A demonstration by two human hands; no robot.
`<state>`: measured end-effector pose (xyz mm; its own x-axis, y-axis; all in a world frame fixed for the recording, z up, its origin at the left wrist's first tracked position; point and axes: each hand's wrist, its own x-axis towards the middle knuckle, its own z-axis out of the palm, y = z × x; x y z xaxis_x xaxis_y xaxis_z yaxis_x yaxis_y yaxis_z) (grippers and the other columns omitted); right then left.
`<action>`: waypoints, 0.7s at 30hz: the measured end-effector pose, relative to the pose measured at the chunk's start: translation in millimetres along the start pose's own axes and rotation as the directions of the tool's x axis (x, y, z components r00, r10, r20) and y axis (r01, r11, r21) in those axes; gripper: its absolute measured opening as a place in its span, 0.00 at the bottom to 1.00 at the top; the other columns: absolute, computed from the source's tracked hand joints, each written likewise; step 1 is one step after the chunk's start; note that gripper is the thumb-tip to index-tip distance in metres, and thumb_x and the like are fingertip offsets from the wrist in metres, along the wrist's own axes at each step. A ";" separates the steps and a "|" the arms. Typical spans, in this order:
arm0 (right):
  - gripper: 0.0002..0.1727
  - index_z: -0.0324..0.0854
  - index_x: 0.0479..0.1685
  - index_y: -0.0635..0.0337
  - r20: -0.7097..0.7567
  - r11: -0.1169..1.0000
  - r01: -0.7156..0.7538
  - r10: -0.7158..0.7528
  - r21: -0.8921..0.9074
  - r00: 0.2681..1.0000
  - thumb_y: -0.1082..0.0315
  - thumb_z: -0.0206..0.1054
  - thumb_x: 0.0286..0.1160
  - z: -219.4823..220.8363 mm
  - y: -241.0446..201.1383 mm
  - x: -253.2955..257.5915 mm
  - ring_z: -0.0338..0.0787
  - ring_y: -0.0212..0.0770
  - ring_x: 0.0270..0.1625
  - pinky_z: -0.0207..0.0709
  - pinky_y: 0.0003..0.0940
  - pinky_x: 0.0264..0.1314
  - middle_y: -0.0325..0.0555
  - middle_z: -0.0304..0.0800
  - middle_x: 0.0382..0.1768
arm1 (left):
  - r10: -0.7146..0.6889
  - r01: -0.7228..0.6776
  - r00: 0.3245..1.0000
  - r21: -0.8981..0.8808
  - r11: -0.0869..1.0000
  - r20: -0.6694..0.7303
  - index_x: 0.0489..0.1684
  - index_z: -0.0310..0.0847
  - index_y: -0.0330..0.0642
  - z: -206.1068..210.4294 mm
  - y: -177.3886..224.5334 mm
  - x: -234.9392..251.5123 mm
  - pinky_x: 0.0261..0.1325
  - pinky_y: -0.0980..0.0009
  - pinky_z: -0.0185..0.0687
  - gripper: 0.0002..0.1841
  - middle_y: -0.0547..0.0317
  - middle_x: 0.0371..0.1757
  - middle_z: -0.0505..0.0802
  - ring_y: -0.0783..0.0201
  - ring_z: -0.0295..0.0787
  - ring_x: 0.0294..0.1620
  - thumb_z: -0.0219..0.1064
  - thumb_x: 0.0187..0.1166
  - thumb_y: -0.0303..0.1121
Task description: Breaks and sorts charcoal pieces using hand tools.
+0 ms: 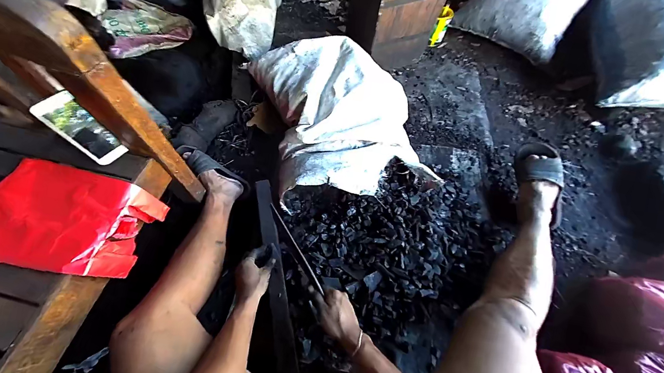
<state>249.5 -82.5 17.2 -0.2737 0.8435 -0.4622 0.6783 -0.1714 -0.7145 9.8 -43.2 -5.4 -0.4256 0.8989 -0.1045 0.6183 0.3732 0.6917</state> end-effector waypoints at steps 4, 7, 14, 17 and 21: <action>0.33 0.89 0.44 0.51 -0.209 0.992 0.045 -0.020 0.115 0.978 0.33 0.50 0.86 -66.6 -8.9 -8.6 0.90 0.44 0.34 0.85 0.53 0.42 0.44 0.89 0.29 | 0.301 -0.339 0.933 0.202 0.919 0.195 0.81 0.77 0.56 10.2 36.3 -8.0 0.83 0.47 0.69 0.31 0.54 0.76 0.85 0.50 0.76 0.80 0.73 0.75 0.47; 0.31 0.89 0.43 0.52 -0.361 0.975 0.064 0.017 0.211 0.932 0.37 0.51 0.87 -116.6 -4.1 -17.1 0.86 0.41 0.27 0.83 0.50 0.36 0.41 0.86 0.24 | 0.400 -0.545 0.790 0.233 0.806 0.466 0.70 0.85 0.60 34.5 78.8 -37.7 0.77 0.49 0.77 0.24 0.61 0.71 0.88 0.56 0.81 0.75 0.67 0.78 0.54; 0.30 0.87 0.33 0.52 -0.534 0.932 0.053 0.158 0.358 0.831 0.39 0.52 0.89 -153.9 28.1 -21.4 0.83 0.38 0.26 0.79 0.45 0.34 0.38 0.82 0.20 | 0.230 -0.517 0.736 0.309 0.798 0.636 0.58 0.88 0.55 107.4 93.3 -69.4 0.67 0.50 0.85 0.20 0.57 0.66 0.88 0.55 0.87 0.65 0.65 0.77 0.53; 0.29 0.87 0.30 0.52 -0.516 0.906 0.073 0.170 0.417 0.839 0.40 0.52 0.89 -149.6 29.2 -23.0 0.81 0.37 0.23 0.76 0.43 0.30 0.37 0.80 0.18 | 0.225 -0.480 0.741 0.263 0.837 0.633 0.61 0.86 0.52 80.5 97.4 -59.4 0.71 0.52 0.84 0.19 0.57 0.69 0.87 0.57 0.87 0.67 0.65 0.80 0.50; 0.30 0.86 0.31 0.51 -0.473 0.894 0.095 0.139 0.437 0.870 0.38 0.52 0.88 -138.2 22.9 -10.7 0.81 0.38 0.24 0.77 0.44 0.31 0.37 0.80 0.19 | 0.328 -0.427 0.768 0.058 0.902 0.551 0.55 0.90 0.50 32.8 93.8 -36.5 0.75 0.57 0.80 0.13 0.58 0.61 0.92 0.62 0.86 0.66 0.71 0.78 0.41</action>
<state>362.1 -25.1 78.3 0.1792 0.9507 -0.2530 0.2829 -0.2961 -0.9123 105.0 -33.4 39.8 0.2400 0.9389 -0.2467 0.7782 -0.0342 0.6271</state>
